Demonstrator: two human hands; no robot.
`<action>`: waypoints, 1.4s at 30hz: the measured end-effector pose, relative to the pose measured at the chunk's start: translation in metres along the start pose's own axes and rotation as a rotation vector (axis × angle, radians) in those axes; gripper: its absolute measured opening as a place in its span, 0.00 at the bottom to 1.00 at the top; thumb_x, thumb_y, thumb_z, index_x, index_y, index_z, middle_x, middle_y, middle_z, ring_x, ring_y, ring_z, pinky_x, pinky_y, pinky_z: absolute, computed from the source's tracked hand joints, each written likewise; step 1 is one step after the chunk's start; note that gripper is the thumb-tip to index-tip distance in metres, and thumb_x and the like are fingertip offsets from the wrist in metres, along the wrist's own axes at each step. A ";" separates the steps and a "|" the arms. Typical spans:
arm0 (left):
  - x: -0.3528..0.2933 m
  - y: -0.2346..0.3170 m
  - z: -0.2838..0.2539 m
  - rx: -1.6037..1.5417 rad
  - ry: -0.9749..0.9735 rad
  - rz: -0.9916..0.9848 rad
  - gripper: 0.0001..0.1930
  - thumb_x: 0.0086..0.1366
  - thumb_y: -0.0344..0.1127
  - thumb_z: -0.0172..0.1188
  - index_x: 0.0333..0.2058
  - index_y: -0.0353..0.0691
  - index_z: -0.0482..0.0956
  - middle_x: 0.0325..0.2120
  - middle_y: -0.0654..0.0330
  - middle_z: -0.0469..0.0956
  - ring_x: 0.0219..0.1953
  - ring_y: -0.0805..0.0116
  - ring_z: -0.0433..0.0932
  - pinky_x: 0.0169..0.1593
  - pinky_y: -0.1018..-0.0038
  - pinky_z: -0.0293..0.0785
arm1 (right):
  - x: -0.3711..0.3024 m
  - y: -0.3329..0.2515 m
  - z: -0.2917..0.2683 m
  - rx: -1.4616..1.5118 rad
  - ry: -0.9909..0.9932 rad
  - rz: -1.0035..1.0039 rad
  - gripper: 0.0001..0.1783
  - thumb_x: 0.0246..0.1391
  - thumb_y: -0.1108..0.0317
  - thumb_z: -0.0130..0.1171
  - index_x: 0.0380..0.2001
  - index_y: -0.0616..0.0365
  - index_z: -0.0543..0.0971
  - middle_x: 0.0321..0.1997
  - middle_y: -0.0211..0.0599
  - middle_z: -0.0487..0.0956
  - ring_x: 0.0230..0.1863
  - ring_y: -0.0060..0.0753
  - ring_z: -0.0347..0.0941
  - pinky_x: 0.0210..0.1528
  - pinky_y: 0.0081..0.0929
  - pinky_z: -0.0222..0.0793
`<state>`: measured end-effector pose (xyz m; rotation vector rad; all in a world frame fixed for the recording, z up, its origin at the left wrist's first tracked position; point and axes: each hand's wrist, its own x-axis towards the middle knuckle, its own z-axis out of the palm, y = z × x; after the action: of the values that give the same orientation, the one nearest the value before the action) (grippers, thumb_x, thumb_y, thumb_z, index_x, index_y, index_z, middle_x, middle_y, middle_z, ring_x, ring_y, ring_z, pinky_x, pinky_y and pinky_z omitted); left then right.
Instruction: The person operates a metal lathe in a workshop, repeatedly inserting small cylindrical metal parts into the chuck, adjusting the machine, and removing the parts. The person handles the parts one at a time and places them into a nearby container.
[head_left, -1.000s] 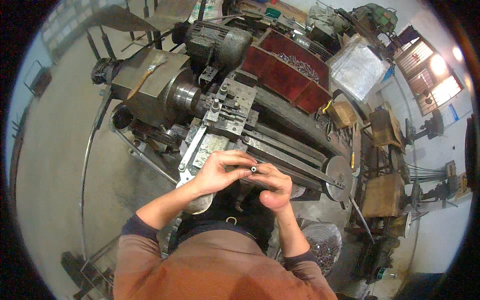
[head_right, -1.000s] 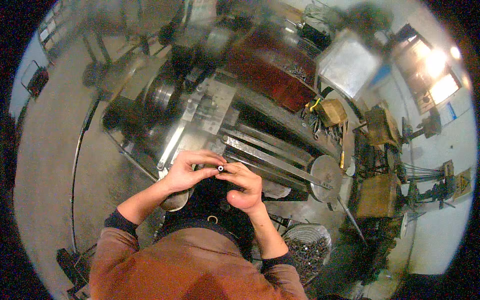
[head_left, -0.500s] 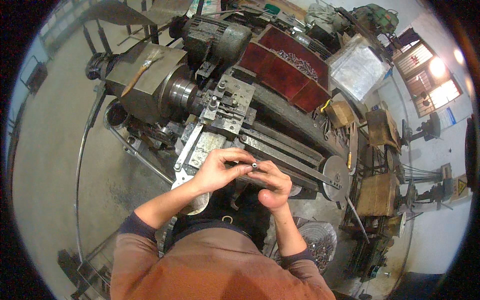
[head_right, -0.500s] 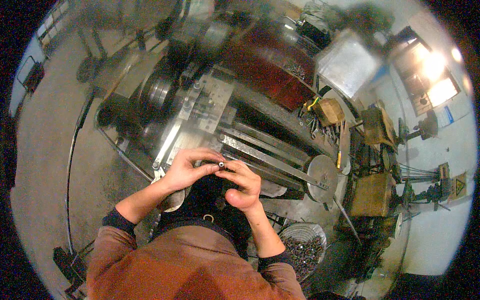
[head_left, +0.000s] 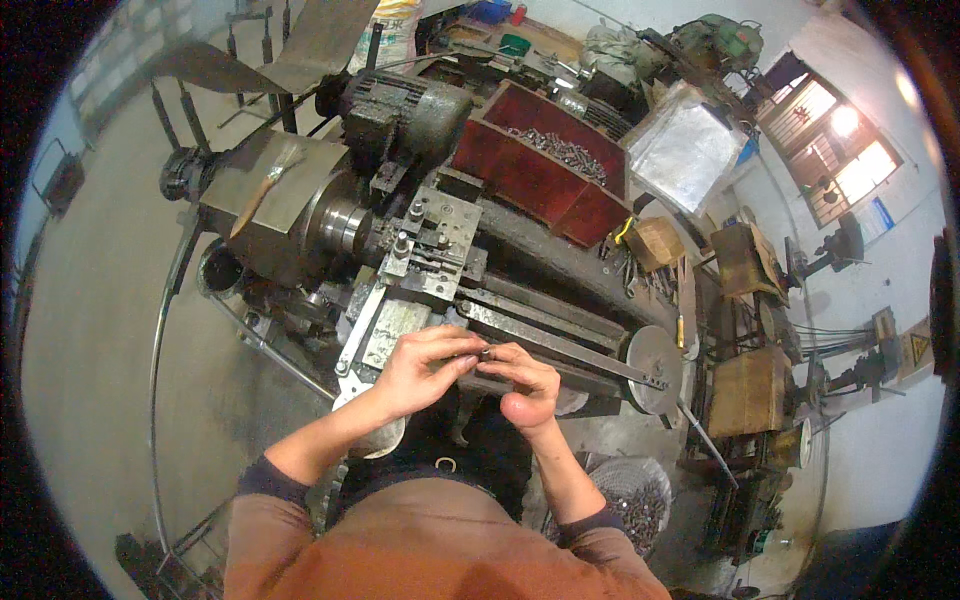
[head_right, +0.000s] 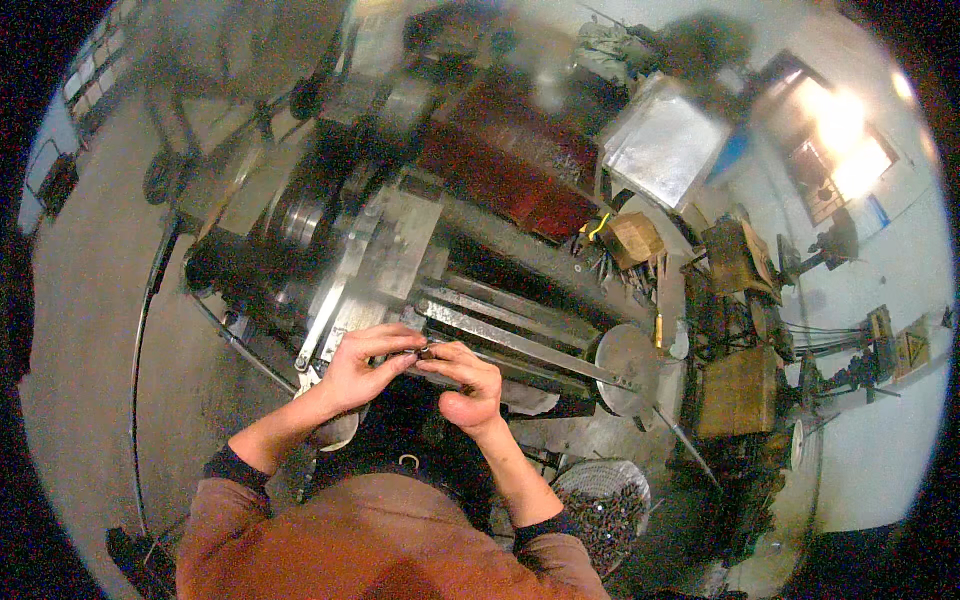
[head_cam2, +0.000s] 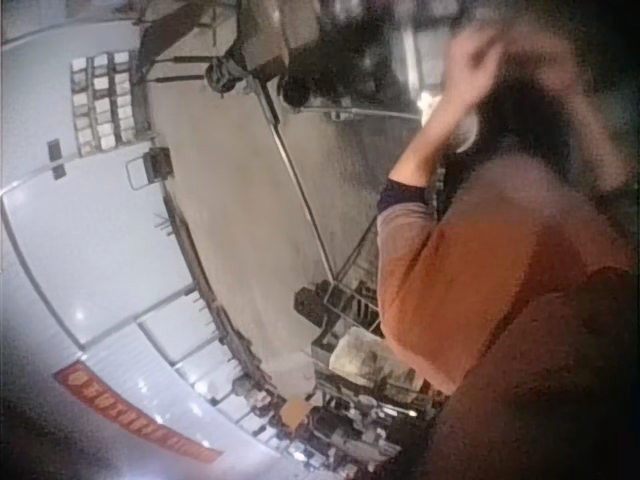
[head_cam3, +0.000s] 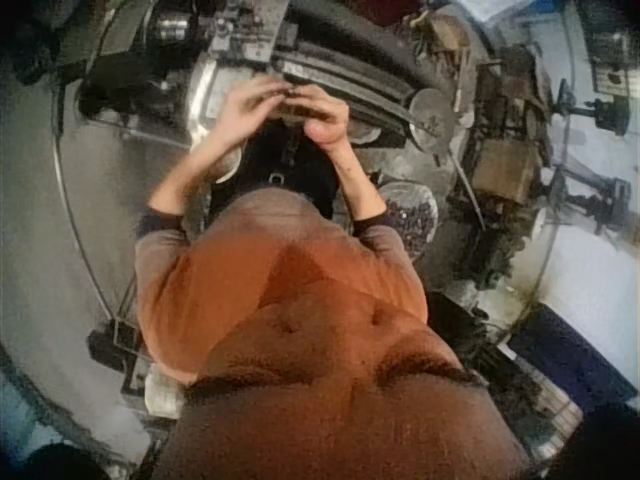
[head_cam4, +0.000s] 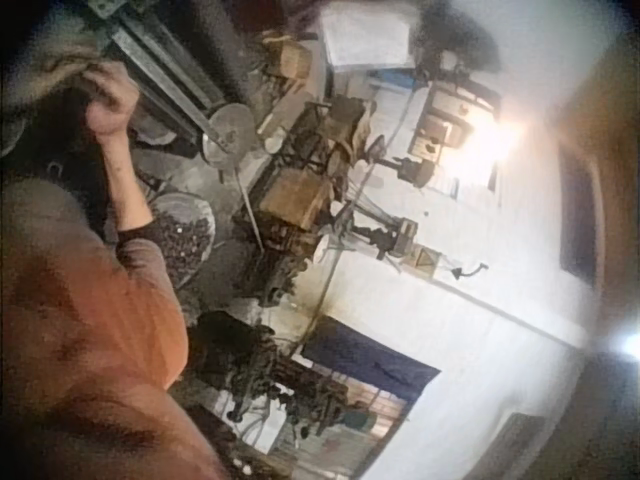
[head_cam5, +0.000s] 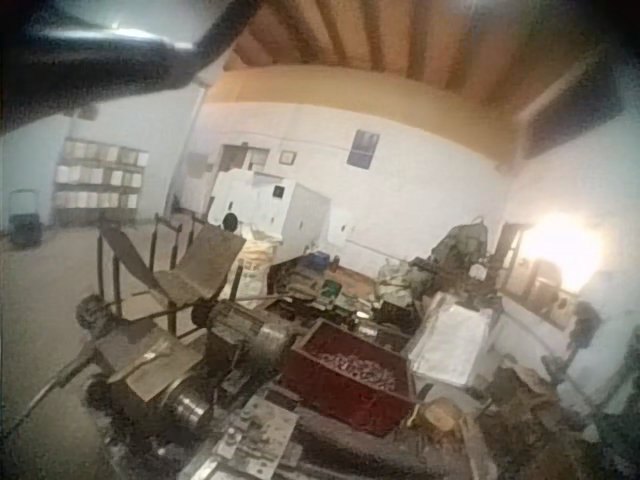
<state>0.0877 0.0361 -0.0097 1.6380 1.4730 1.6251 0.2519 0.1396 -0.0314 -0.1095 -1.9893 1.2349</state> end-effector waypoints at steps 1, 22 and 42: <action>-0.001 -0.001 -0.001 0.003 0.008 0.012 0.09 0.54 0.26 0.59 0.36 0.35 0.79 0.35 0.53 0.78 0.38 0.60 0.78 0.42 0.71 0.73 | 0.001 -0.002 0.000 0.007 0.007 0.015 0.32 0.44 0.43 0.58 0.34 0.67 0.80 0.39 0.47 0.78 0.42 0.43 0.72 0.45 0.33 0.65; -0.063 -0.040 -0.114 0.530 0.186 -0.362 0.14 0.53 0.29 0.58 0.39 0.30 0.76 0.35 0.50 0.78 0.38 0.62 0.77 0.44 0.72 0.70 | 0.089 0.045 -0.127 -0.740 0.146 0.026 0.31 0.29 0.69 0.58 0.46 0.50 0.76 0.58 0.52 0.66 0.52 0.43 0.69 0.47 0.30 0.69; -0.105 -0.158 -0.167 0.625 0.026 -0.559 0.17 0.51 0.24 0.52 0.43 0.27 0.74 0.41 0.47 0.77 0.45 0.59 0.75 0.51 0.68 0.67 | -0.404 -0.021 -0.215 -1.062 0.231 1.288 0.17 0.30 0.65 0.60 0.30 0.57 0.80 0.33 0.47 0.78 0.37 0.48 0.75 0.43 0.36 0.70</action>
<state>-0.0979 -0.0590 -0.1526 1.2769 2.3453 0.9278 0.6786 0.1055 -0.1948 -2.1654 -2.0954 0.5277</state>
